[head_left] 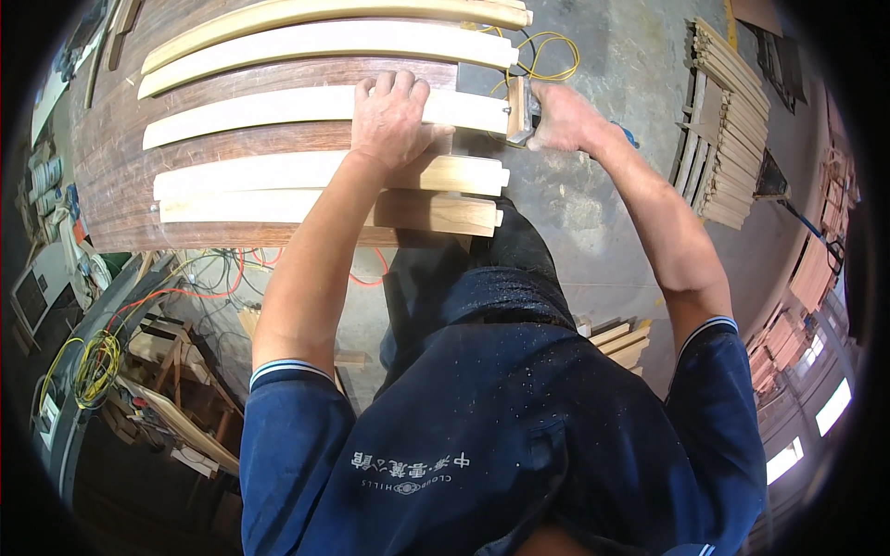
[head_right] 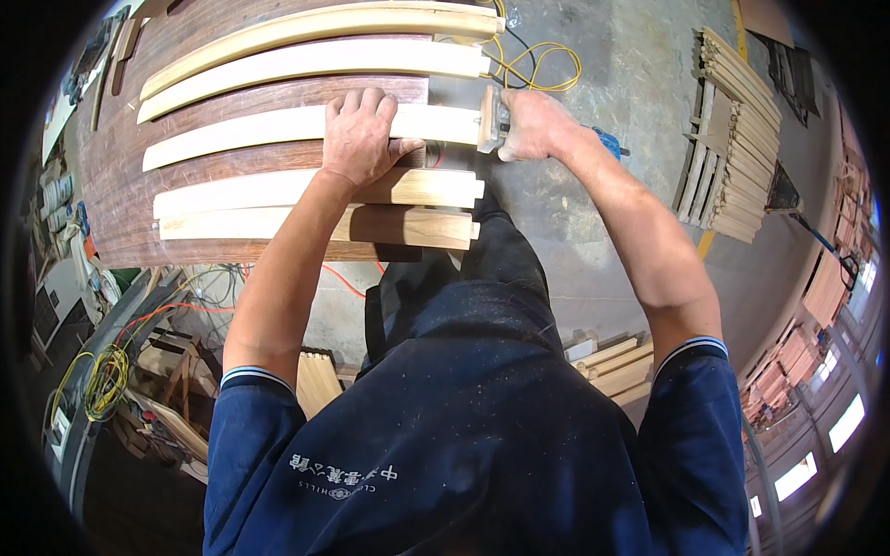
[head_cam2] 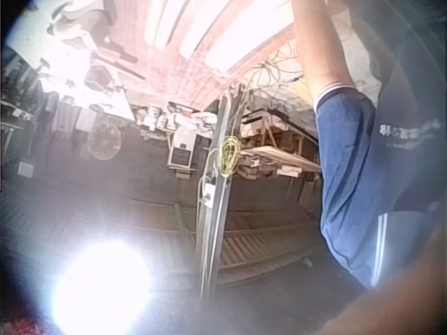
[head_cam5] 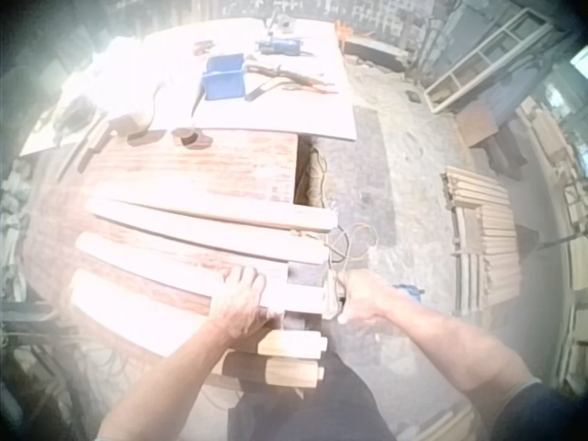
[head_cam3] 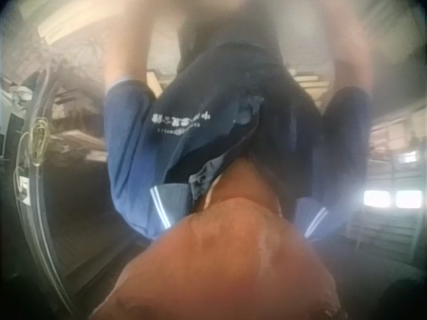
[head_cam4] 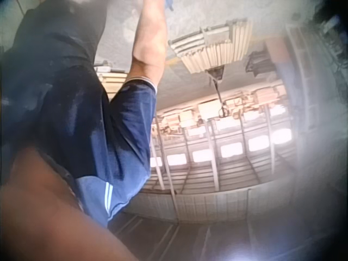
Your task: The person holds and aligns wooden slats together, uses a palm router to shape the ends of the slats, and stacks them onto a pile in a workshop.
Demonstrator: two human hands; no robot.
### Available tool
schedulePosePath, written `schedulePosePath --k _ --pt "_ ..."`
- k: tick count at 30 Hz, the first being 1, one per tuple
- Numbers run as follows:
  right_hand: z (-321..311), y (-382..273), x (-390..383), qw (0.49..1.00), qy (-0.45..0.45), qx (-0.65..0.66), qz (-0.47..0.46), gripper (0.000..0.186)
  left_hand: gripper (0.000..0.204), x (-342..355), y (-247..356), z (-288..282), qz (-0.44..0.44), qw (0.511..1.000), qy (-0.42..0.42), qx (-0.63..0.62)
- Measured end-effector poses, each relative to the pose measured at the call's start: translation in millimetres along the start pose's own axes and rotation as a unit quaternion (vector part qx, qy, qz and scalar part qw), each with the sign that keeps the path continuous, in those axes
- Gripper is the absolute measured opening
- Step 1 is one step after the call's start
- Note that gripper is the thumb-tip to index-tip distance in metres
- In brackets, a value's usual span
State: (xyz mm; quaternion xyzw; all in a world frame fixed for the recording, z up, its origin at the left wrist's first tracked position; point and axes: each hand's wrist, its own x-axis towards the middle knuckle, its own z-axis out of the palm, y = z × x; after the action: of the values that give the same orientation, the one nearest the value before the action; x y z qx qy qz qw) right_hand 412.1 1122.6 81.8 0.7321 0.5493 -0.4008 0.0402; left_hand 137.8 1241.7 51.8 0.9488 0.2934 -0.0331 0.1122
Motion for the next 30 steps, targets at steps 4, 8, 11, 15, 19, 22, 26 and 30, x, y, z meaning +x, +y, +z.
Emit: schedulePosePath --k 4,8,11,15,19,22,26,30 --pt "1.1 7.8 8.6 1.0 0.0 0.009 -0.002 0.059 0.069 -0.1 -0.1 1.1 0.011 1.0 0.023 0.008" --pt "-5.3 3.4 10.1 1.0 -0.008 0.027 -0.007 0.059 0.067 -1.2 -2.5 2.7 0.015 1.0 0.028 0.002" --pt "-10.2 1.7 11.6 1.0 -0.02 0.024 -0.002 0.06 0.066 -0.9 -2.2 2.5 0.02 0.999 0.033 -0.004" --pt "-10.9 2.8 15.2 1.0 -0.024 0.018 0.0 0.06 0.065 -0.7 -1.7 2.9 0.02 0.999 0.033 -0.004" --pt "-18.4 -3.7 13.8 0.999 -0.034 0.012 0.008 0.062 0.064 -1.3 -2.3 3.6 0.022 0.999 0.041 -0.001" --pt "-21.7 -6.1 13.7 0.998 -0.054 0.013 0.018 0.067 0.063 -1.5 -1.9 2.5 0.017 0.999 0.033 0.004" --pt "-13.8 6.0 14.0 1.0 -0.009 0.022 0.001 0.056 0.068 2.2 0.3 -2.7 0.033 0.999 0.019 0.016" --pt "-16.5 6.2 5.5 0.999 -0.018 0.04 0.004 0.066 0.069 -1.7 -2.2 -4.1 0.016 1.0 -0.004 0.01"
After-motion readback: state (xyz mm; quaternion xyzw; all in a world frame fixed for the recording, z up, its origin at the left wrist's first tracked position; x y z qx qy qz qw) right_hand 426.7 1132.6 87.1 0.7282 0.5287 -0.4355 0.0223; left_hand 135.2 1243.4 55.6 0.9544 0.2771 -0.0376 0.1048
